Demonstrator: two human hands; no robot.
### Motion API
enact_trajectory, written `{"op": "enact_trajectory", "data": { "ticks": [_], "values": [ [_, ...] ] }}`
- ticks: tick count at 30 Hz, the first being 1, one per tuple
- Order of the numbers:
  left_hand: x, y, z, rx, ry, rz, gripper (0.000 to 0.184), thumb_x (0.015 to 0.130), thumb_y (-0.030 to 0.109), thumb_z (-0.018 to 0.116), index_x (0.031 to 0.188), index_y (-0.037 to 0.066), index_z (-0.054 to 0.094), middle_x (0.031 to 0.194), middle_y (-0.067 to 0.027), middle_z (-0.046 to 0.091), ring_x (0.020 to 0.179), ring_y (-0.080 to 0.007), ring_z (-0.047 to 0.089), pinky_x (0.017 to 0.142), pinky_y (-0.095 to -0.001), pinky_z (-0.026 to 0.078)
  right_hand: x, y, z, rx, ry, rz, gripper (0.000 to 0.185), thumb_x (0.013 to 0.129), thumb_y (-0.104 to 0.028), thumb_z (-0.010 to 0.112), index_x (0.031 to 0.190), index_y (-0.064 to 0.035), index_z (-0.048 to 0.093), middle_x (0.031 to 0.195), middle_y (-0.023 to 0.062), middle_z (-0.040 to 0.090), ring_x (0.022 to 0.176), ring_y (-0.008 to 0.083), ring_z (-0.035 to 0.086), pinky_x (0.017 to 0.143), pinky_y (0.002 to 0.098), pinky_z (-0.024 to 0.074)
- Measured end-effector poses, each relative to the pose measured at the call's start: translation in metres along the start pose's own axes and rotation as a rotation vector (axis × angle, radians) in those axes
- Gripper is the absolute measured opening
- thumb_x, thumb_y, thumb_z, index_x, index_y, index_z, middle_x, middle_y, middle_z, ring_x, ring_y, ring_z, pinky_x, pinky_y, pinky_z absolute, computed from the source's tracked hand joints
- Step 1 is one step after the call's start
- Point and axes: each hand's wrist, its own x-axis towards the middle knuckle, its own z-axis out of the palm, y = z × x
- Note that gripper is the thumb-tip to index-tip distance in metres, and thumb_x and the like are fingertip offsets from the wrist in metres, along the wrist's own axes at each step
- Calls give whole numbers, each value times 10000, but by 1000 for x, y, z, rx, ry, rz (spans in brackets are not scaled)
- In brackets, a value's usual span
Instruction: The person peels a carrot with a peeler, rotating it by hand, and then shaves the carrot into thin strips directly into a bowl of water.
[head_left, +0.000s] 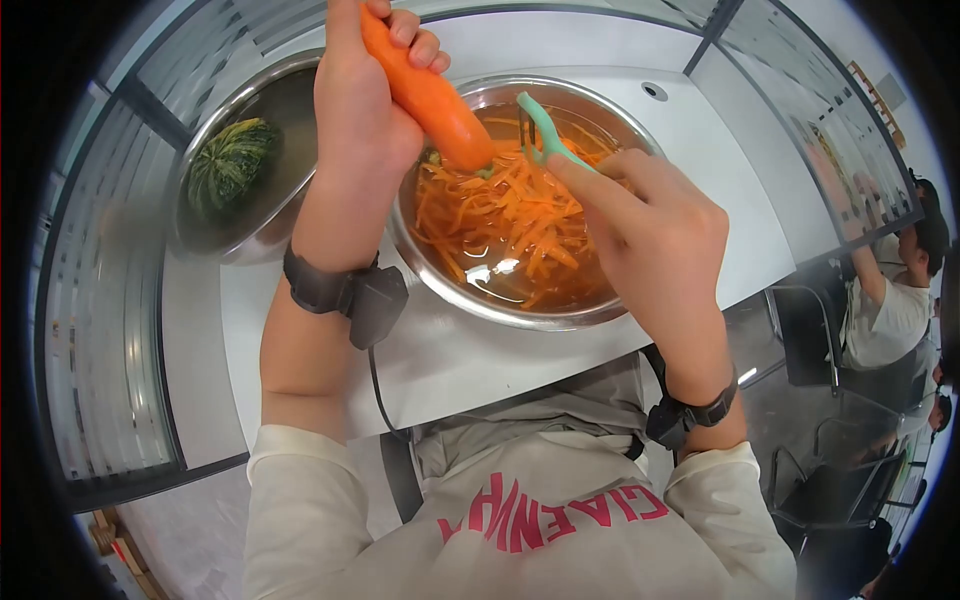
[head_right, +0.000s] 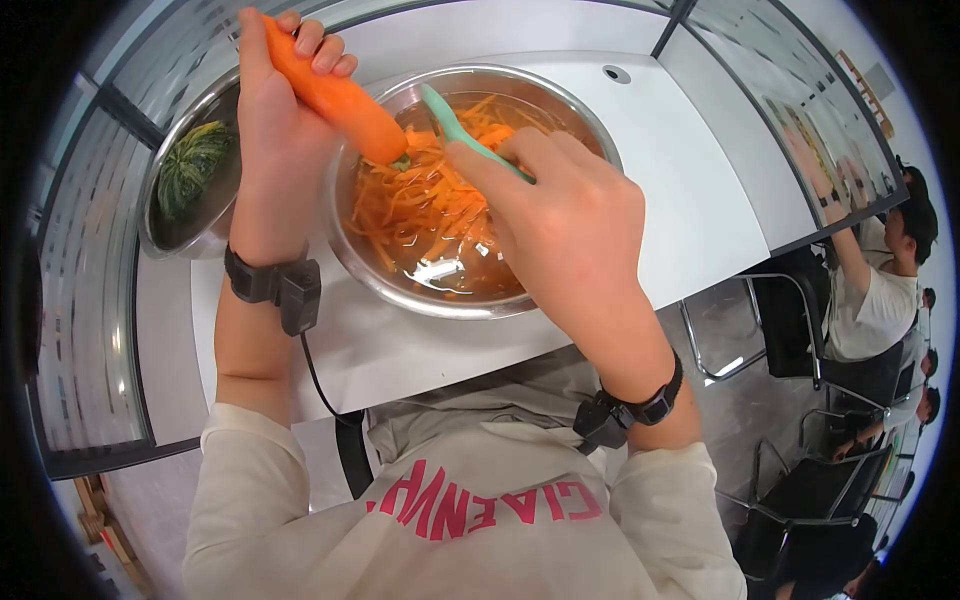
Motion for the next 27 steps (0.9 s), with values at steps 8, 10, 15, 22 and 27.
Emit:
{"op": "enact_trajectory", "data": {
  "ticks": [8, 10, 15, 22, 27],
  "values": [
    [-1, -1, 1, -7, 29, -34, 404, 1055, 562, 533, 908, 188, 489, 708, 42, 448, 592, -112, 455, 586, -271, 412, 6, -7, -8, 560, -117, 314, 239, 892, -37, 741, 1123, -75, 790, 882, 59, 740, 726, 119, 667, 666, 240, 505],
    [-2, -2, 2, -30, 22, -58, 407, 1057, 563, 527, 902, 188, 488, 702, 43, 444, 584, -111, 451, 580, -270, 410, 10, -10, -4, 782, -108, 431, 201, 948, -70, 717, 1136, -33, 778, 925, 75, 762, 771, 96, 674, 706, 228, 508],
    [-5, -4, 3, 11, -29, -44, 418, 1063, 570, 504, 898, 188, 483, 697, 40, 433, 581, -112, 453, 579, -270, 416, 20, -17, 0, 775, -61, 418, 201, 964, -91, 711, 1142, -21, 773, 927, 57, 761, 791, 75, 668, 715, 221, 510],
    [-7, -2, 6, 17, -39, -39, 413, 1071, 559, 493, 893, 188, 481, 692, 43, 426, 580, -108, 454, 572, -268, 423, 20, -24, 2, 734, -114, 469, 182, 960, -67, 712, 1121, -15, 777, 879, 51, 755, 725, 69, 645, 677, 220, 500],
    [2, 2, -5, -43, -22, -18, 410, 1076, 551, 488, 888, 187, 481, 683, 55, 422, 573, -95, 444, 561, -266, 421, 0, -20, 18, 775, -41, 461, 172, 896, -71, 742, 1057, -27, 781, 803, 129, 749, 614, 205, 675, 581, 290, 495]
  ]
}}
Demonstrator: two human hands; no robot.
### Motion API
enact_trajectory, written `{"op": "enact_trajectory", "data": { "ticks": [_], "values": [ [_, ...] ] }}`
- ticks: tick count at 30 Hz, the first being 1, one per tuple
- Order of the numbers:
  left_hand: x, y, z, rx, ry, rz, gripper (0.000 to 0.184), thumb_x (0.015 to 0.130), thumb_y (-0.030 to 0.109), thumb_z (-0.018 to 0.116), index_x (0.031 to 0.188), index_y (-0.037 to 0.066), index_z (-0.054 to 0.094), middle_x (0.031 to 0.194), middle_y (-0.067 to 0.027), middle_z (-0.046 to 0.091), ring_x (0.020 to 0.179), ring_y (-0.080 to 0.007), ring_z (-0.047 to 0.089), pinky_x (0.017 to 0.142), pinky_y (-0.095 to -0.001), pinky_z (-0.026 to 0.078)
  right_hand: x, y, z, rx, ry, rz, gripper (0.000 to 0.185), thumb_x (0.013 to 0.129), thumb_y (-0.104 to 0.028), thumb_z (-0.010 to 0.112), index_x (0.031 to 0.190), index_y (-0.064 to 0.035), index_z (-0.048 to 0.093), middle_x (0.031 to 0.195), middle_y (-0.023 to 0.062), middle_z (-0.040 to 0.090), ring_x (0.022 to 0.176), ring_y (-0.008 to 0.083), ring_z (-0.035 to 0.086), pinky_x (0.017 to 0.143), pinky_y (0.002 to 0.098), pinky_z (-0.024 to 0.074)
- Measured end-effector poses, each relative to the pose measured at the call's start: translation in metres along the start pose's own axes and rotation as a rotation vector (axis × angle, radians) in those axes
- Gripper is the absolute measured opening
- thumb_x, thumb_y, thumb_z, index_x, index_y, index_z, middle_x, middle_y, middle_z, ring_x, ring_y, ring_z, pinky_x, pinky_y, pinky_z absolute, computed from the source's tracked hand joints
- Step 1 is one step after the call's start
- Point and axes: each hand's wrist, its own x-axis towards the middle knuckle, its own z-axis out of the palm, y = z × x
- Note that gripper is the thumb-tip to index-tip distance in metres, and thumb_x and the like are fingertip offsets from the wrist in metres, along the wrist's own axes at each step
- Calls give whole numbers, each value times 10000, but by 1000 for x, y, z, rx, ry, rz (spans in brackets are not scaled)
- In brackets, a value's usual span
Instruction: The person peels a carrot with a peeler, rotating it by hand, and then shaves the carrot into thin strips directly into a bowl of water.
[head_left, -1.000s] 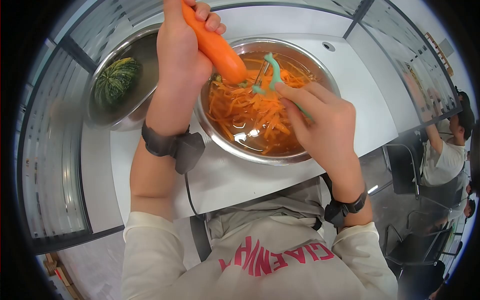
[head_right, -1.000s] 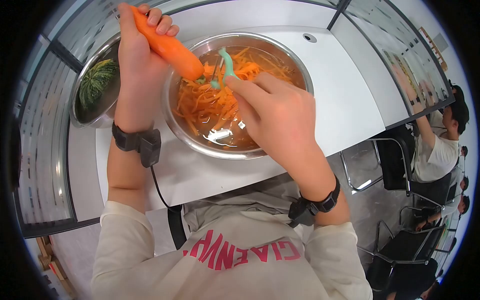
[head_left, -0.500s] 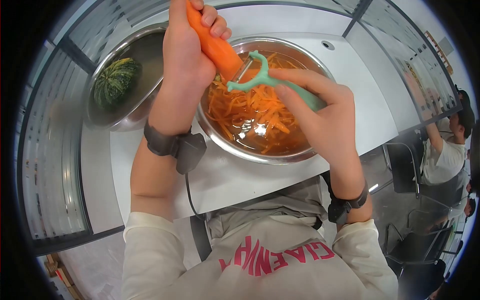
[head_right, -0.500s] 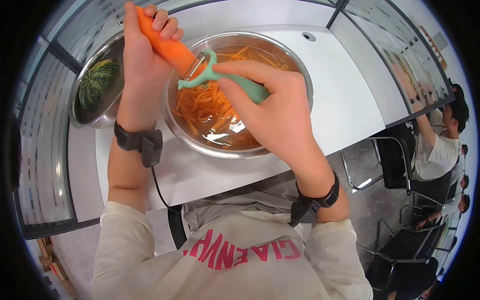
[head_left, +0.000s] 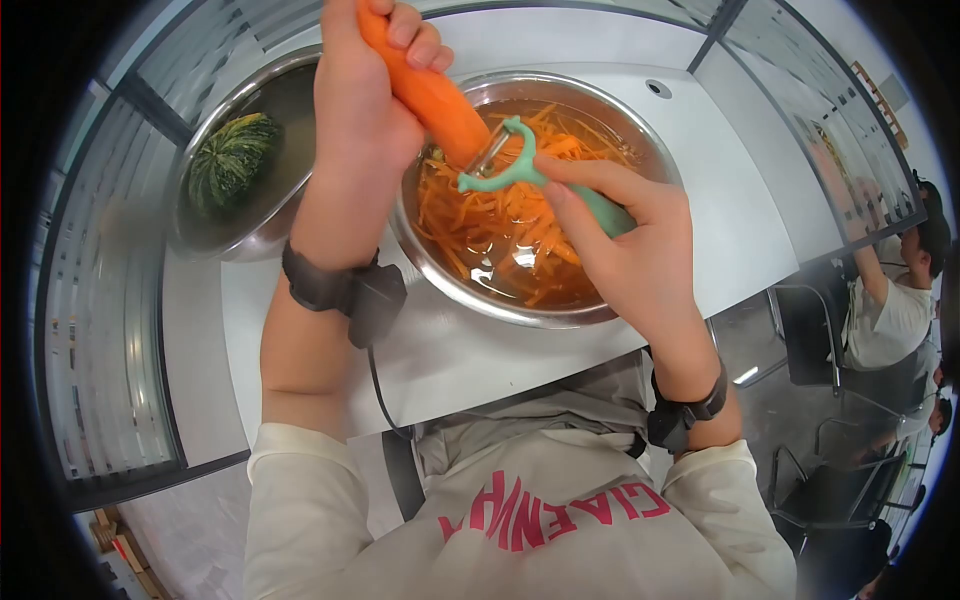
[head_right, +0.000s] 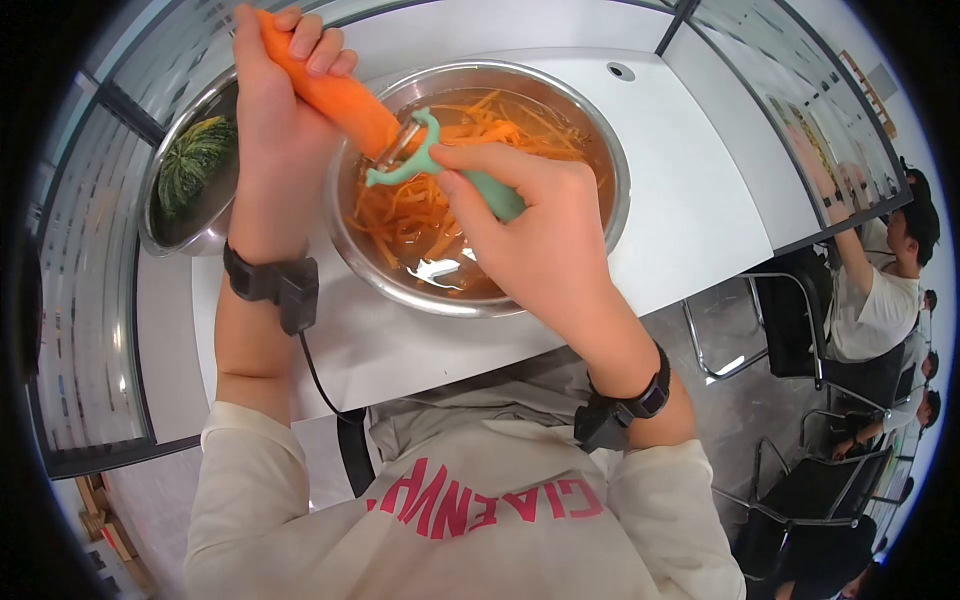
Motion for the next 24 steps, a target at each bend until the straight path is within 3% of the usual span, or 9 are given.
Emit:
{"op": "enact_trajectory", "data": {
  "ticks": [4, 10, 13, 16, 19, 22, 24],
  "values": [
    [6, 8, -4, 7, -24, 29, 401, 1077, 539, 498, 893, 183, 481, 692, 50, 433, 584, -102, 449, 573, -270, 429, -4, 17, -12, -105, -20, -98, 190, 888, -59, 743, 1074, -56, 783, 766, 99, 725, 596, 215, 661, 551, 293, 486],
    [1, -4, 3, 68, 16, 48, 369, 1066, 498, 553, 938, 158, 487, 752, 7, 471, 669, -143, 494, 649, -286, 454, 2, 0, -27, -760, 46, -467, 406, 713, -37, 773, 1094, -176, 788, 718, 9, 577, 600, 189, 571, 508, 316, 460],
    [-2, -7, 7, 100, 58, 35, 349, 1071, 468, 560, 946, 151, 487, 772, -5, 484, 691, -154, 506, 674, -297, 464, 1, 0, -24, -841, 70, -540, 462, 659, -45, 769, 1097, -191, 787, 744, -6, 566, 622, 176, 562, 512, 306, 460],
    [-2, -7, 6, 86, 51, 30, 339, 1079, 452, 550, 950, 146, 485, 781, -8, 491, 696, -157, 509, 684, -304, 471, 2, 0, -22, -875, 56, -551, 461, 683, -33, 771, 1115, -196, 783, 772, -11, 585, 628, 178, 575, 521, 311, 467],
    [-3, -8, 7, 108, 61, 40, 328, 1085, 440, 541, 957, 144, 483, 784, -10, 493, 697, -157, 512, 683, -304, 471, -1, -2, -20, -690, 36, -359, 349, 830, 1, 754, 1143, -149, 794, 819, 8, 697, 644, 143, 628, 594, 266, 492],
    [-4, -9, 7, 114, 59, 27, 325, 1088, 438, 535, 968, 141, 483, 789, -12, 496, 701, -156, 516, 685, -306, 473, 2, -7, -17, -183, 51, -144, 249, 911, -37, 739, 1152, -79, 784, 851, 42, 740, 703, 95, 658, 635, 234, 495],
    [-4, -10, 7, 105, 45, 29, 325, 1090, 437, 530, 968, 140, 480, 789, -13, 496, 702, -156, 516, 684, -307, 473, 4, -8, -13, -117, 16, -117, 220, 936, -59, 729, 1151, -47, 778, 854, 63, 751, 728, 75, 654, 650, 224, 492]
  ]
}}
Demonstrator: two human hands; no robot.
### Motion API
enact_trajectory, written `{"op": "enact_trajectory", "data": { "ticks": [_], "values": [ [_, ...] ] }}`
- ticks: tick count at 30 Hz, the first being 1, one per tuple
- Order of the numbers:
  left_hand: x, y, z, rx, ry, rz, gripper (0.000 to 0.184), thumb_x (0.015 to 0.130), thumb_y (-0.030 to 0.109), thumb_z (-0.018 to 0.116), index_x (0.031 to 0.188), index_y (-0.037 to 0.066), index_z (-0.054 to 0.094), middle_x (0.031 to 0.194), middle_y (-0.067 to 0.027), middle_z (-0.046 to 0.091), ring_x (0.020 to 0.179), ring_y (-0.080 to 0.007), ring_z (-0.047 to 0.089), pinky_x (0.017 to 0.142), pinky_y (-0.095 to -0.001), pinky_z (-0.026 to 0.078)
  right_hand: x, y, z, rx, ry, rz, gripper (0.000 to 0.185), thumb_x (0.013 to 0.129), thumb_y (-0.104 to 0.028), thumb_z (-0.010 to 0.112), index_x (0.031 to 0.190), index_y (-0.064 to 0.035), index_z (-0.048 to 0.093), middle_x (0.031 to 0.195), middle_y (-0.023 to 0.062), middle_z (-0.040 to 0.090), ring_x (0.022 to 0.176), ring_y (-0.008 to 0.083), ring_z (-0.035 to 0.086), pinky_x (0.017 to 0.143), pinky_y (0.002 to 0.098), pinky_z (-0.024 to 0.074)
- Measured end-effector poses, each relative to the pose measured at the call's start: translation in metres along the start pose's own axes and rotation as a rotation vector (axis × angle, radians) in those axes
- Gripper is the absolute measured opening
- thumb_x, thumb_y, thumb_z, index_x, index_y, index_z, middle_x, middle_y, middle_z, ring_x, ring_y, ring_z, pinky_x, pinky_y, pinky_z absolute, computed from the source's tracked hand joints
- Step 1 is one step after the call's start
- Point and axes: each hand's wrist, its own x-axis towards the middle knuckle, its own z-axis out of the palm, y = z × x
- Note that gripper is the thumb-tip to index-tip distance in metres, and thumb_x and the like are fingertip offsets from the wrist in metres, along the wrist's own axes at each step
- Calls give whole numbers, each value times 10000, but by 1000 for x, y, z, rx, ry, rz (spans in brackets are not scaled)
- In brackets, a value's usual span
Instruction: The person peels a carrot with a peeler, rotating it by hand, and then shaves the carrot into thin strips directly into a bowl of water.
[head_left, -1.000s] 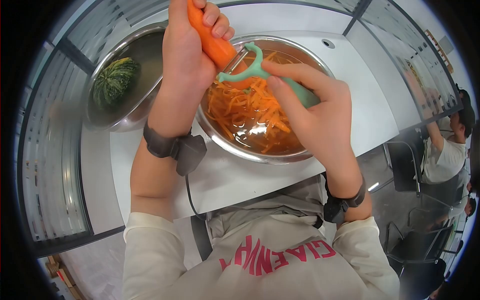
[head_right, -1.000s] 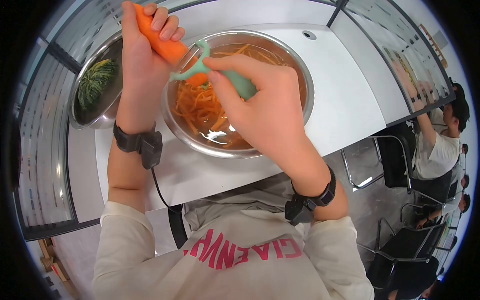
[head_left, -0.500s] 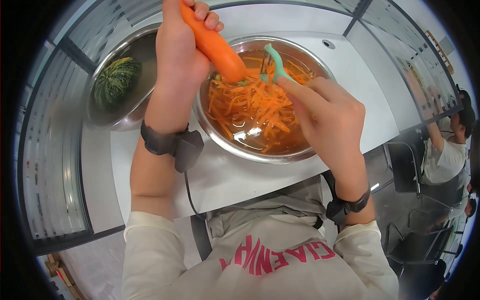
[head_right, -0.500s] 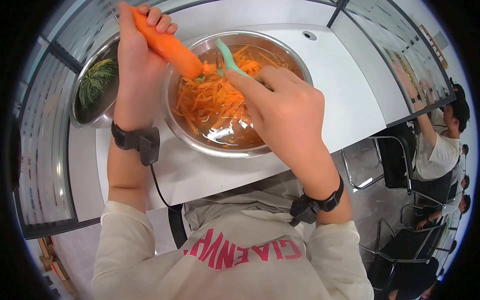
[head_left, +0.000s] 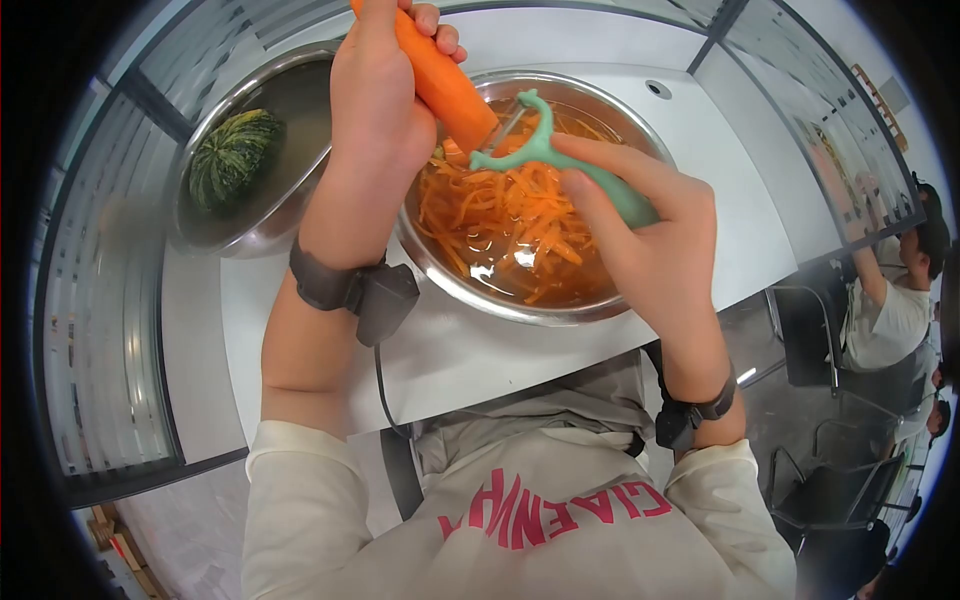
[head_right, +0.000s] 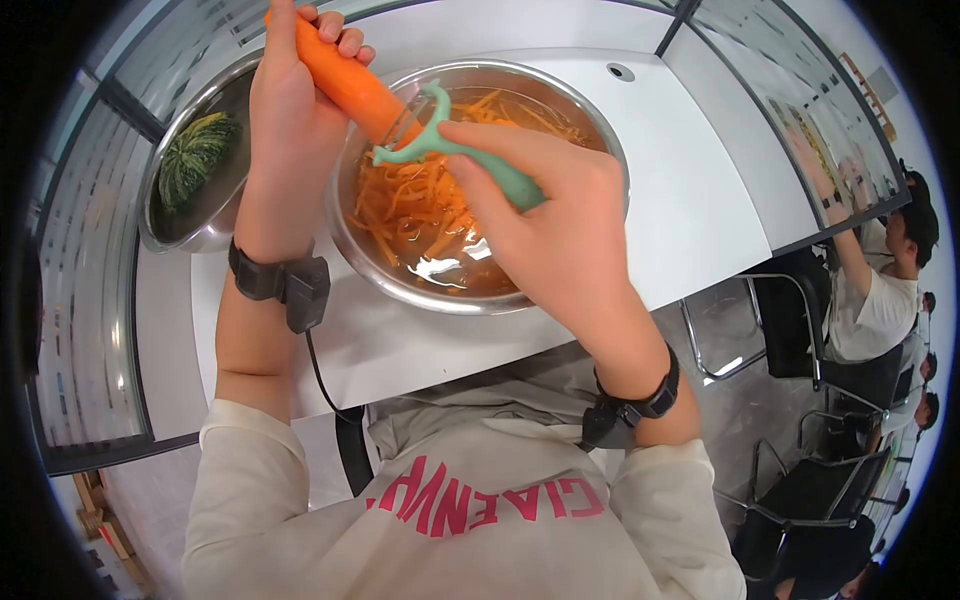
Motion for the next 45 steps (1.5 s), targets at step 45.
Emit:
{"op": "enact_trajectory", "data": {
  "ticks": [45],
  "values": [
    [2, 7, -6, -85, 15, -13, 336, 1062, 476, 572, 903, 189, 500, 701, 39, 450, 618, -113, 470, 610, -273, 435, -5, 31, -2, -349, 162, -93, 256, 855, -131, 804, 1111, -131, 796, 752, 58, 704, 550, 210, 598, 512, 305, 468]
  ]
}}
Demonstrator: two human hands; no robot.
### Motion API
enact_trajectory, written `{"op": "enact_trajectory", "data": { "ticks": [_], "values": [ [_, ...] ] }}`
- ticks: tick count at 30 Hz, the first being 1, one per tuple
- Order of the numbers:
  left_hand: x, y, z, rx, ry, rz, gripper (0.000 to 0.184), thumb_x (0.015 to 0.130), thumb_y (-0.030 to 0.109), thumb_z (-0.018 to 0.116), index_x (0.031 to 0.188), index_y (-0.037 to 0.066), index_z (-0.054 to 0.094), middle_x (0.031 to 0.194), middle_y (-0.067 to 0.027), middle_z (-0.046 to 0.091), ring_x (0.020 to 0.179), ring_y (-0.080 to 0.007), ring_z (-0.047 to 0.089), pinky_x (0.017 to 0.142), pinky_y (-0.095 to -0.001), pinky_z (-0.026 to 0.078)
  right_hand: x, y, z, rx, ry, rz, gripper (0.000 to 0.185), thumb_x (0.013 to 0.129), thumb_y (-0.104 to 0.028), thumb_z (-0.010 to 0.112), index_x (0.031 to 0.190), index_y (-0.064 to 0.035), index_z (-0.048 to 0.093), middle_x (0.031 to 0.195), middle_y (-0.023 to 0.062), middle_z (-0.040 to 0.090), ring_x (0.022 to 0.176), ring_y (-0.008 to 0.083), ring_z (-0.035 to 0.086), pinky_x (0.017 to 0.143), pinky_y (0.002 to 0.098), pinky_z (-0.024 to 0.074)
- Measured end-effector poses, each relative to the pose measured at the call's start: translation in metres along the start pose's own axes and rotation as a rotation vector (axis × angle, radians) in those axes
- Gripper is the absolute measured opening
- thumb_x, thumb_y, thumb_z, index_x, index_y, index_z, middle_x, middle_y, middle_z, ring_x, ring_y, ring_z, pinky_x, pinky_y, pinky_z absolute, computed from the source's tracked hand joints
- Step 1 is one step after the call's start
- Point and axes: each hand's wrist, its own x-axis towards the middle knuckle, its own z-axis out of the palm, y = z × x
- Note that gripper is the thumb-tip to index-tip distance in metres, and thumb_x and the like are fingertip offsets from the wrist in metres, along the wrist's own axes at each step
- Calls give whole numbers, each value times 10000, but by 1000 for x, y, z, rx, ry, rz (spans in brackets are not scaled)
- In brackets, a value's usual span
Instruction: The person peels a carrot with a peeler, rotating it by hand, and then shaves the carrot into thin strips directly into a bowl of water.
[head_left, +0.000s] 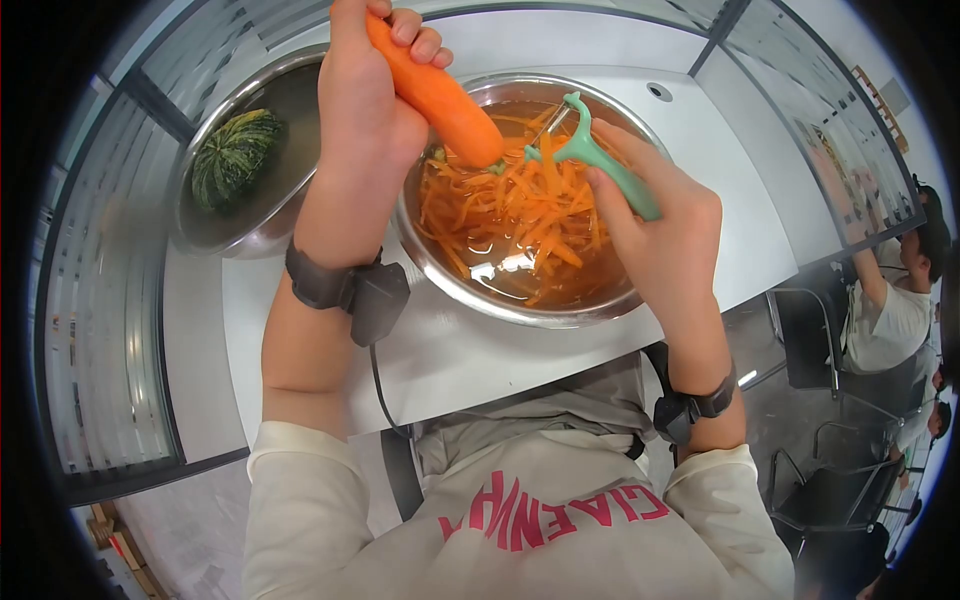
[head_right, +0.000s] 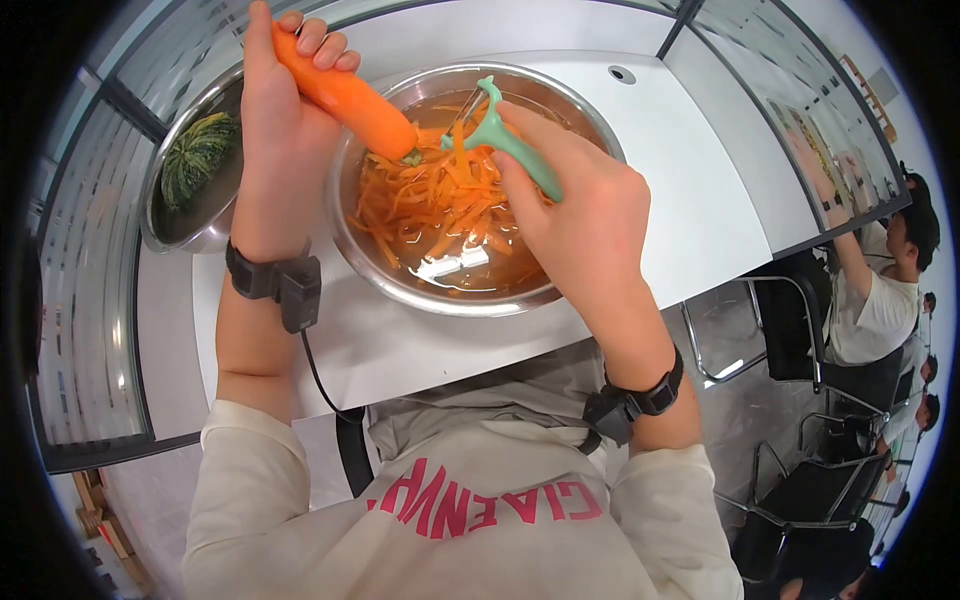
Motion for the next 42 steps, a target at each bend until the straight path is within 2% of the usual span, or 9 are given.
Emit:
{"op": "enact_trajectory", "data": {
  "ticks": [2, 5, 8, 11, 14, 20, 26, 29, 42],
  "values": [
    [1, 0, 0, -7, -4, -6, 349, 1060, 486, 568, 886, 192, 497, 688, 44, 443, 599, -110, 464, 596, -274, 433, -1, 3, 2, 69, 10, 45, 239, 867, -141, 802, 1101, -97, 795, 797, 81, 736, 562, 212, 621, 532, 294, 485],
    [0, 0, -3, -21, -35, -23, 375, 1056, 507, 560, 859, 196, 487, 661, 49, 427, 564, -109, 449, 571, -273, 426, 2, -11, -9, 327, -139, 255, 226, 878, -138, 793, 1084, -47, 784, 824, 114, 753, 580, 228, 653, 561, 284, 506],
    [-2, 1, 1, -17, -26, -45, 393, 1056, 520, 548, 844, 197, 475, 642, 47, 414, 543, -110, 439, 555, -273, 420, 5, -23, -11, 376, -174, 250, 223, 877, -120, 782, 1080, -28, 774, 830, 130, 752, 605, 242, 675, 583, 299, 524],
    [-4, -1, 3, -6, -43, -61, 404, 1057, 527, 539, 834, 197, 469, 633, 44, 408, 537, -114, 439, 551, -275, 419, 8, -30, -6, 297, -121, 97, 209, 867, -113, 787, 1053, -20, 771, 830, 138, 750, 621, 253, 686, 597, 320, 536],
    [-5, -2, 5, -17, -56, -78, 412, 1060, 531, 528, 829, 195, 465, 626, 43, 404, 533, -118, 440, 543, -280, 418, 13, -32, -3, 257, -113, 0, 210, 914, -79, 762, 1114, -14, 767, 796, 83, 751, 649, 107, 668, 602, 229, 488],
    [-7, -2, 6, -3, -110, -67, 416, 1066, 517, 522, 822, 186, 459, 607, 36, 400, 519, -123, 433, 534, -287, 419, 22, -36, -1, 205, -95, -75, 208, 914, -79, 760, 1111, -11, 764, 776, 100, 744, 641, 116, 674, 596, 239, 491],
    [-5, 3, 4, -25, -170, -64, 422, 1077, 503, 506, 801, 188, 448, 581, 46, 379, 495, -114, 416, 499, -272, 401, 16, -33, 0, 246, -116, -28, 202, 916, -76, 760, 1105, -6, 767, 772, 98, 744, 641, 118, 673, 600, 244, 496],
    [-4, 3, 4, -61, -164, -96, 428, 1081, 503, 498, 794, 192, 444, 572, 53, 369, 486, -109, 410, 486, -271, 397, 8, -34, -2, 275, -155, 96, 193, 860, -96, 792, 1040, -30, 771, 852, 148, 754, 668, 288, 712, 624, 330, 559],
    [2, -2, 2, -84, -119, -102, 417, 1076, 505, 519, 798, 200, 463, 566, 57, 369, 476, -108, 418, 483, -268, 392, -2, -18, -11, 284, -197, 53, 219, 858, -63, 781, 1071, -17, 765, 878, 162, 755, 693, 303, 719, 637, 344, 565]
  ]
}}
